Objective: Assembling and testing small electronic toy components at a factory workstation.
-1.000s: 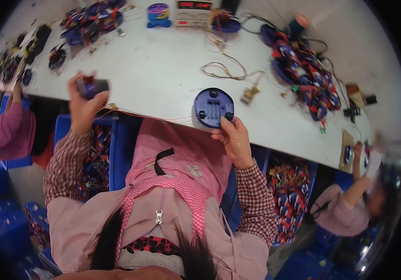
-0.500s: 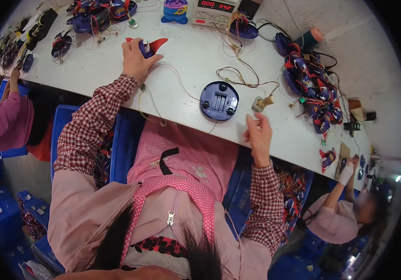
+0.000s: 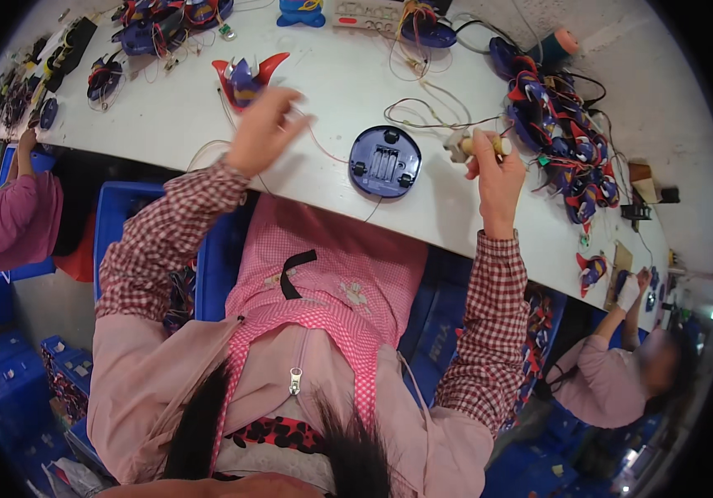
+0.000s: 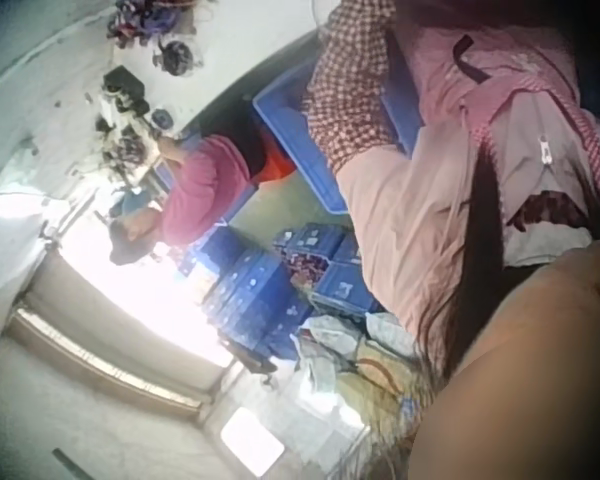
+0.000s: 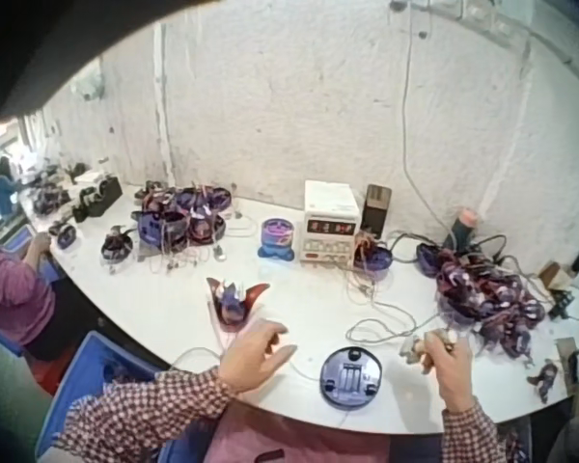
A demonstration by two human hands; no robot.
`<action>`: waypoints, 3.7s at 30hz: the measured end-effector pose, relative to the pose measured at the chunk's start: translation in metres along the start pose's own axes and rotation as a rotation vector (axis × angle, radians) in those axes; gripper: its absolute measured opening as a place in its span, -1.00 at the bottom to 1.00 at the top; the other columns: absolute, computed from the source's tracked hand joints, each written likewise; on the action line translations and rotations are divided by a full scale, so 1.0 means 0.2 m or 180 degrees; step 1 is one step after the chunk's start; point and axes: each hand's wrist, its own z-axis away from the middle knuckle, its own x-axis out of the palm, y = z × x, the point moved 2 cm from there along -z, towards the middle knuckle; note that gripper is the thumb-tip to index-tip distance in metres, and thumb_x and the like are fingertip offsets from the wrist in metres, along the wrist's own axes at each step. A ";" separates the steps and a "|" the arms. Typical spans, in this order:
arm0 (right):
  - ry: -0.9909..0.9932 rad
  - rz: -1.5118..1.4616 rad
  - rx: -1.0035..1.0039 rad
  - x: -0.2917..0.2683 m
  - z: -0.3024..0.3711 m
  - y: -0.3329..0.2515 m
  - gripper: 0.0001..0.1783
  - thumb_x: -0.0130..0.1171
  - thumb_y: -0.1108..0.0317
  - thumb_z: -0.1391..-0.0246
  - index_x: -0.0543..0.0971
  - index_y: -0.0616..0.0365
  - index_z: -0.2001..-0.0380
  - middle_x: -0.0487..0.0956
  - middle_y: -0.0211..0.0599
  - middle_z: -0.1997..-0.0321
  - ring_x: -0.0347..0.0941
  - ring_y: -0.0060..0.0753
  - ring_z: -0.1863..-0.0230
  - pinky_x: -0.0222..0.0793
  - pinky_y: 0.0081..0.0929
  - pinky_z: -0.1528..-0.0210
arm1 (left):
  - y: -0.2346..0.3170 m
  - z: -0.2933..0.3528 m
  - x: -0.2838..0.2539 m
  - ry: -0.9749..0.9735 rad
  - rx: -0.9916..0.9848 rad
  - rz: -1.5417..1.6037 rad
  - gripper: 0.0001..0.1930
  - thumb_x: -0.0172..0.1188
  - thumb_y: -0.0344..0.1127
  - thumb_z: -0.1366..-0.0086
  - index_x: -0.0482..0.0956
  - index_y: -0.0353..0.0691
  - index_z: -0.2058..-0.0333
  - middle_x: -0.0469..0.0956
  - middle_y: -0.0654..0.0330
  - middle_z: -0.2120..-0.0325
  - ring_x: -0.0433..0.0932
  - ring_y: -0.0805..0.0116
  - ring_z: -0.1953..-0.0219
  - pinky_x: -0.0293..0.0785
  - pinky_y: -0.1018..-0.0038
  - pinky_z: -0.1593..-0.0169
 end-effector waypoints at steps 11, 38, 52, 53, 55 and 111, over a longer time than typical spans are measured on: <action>-0.0371 0.0191 -0.0702 0.36 0.22 -0.03 -0.82 0.14 0.40 -0.12 0.48 0.29 0.25 0.48 -0.39 0.40 0.36 -0.70 0.53 0.35 -0.72 0.51 | 0.02 -0.07 0.47 -0.1241 -0.0301 -0.1101 -0.77 0.00 -0.19 -0.21 0.49 -0.24 0.33 0.56 0.01 0.45 0.54 -0.01 0.39 0.44 0.16 0.32; -0.0770 0.1474 -0.1426 0.50 0.25 -0.05 -0.80 0.26 0.45 0.09 0.45 0.23 0.41 0.42 -0.17 0.42 0.41 -0.16 0.45 0.35 -0.38 0.41 | 0.00 0.04 0.45 -0.0632 0.0147 -0.0457 -0.88 0.01 -0.34 -0.16 0.40 -0.27 0.43 0.51 -0.02 0.57 0.51 -0.03 0.51 0.42 0.17 0.41; 0.0471 0.0982 -0.1455 0.45 0.43 -0.10 -0.87 0.17 0.54 0.02 0.48 0.28 0.36 0.43 -0.33 0.41 0.33 -0.51 0.46 0.29 -0.58 0.40 | -0.21 0.19 -0.32 -0.0013 0.0770 -0.0980 -0.76 0.17 -0.46 -0.08 0.53 -0.18 0.22 0.43 0.11 0.34 0.41 0.12 0.23 0.40 0.33 0.18; 0.0457 0.0971 -0.1444 0.47 0.49 -0.11 -0.87 0.17 0.54 0.02 0.48 0.28 0.36 0.43 -0.33 0.41 0.33 -0.51 0.46 0.29 -0.58 0.40 | -0.25 0.21 -0.36 -0.0316 0.0768 -0.1093 -0.76 0.19 -0.44 -0.06 0.54 -0.17 0.23 0.42 0.14 0.34 0.39 0.14 0.21 0.38 0.33 0.16; -0.0379 0.0995 -0.1363 0.57 0.61 -0.15 -0.87 0.17 0.55 0.04 0.49 0.27 0.36 0.43 -0.28 0.43 0.36 -0.46 0.45 0.30 -0.57 0.39 | -0.31 0.20 -0.40 -0.0946 0.0796 -0.1284 -0.77 0.23 -0.39 -0.04 0.56 -0.13 0.26 0.39 0.19 0.33 0.34 0.17 0.18 0.35 0.34 0.12; -0.2174 -0.0577 0.0345 1.05 0.65 0.04 -0.82 0.13 0.41 -0.09 0.47 0.27 0.26 0.48 -0.31 0.52 0.44 -0.58 0.52 0.36 -0.60 0.50 | -0.02 0.80 -0.18 0.0099 -0.2252 0.1187 -0.79 0.05 -0.33 -0.28 0.53 -0.34 0.46 0.41 0.27 0.62 0.35 0.58 0.58 0.25 0.63 0.52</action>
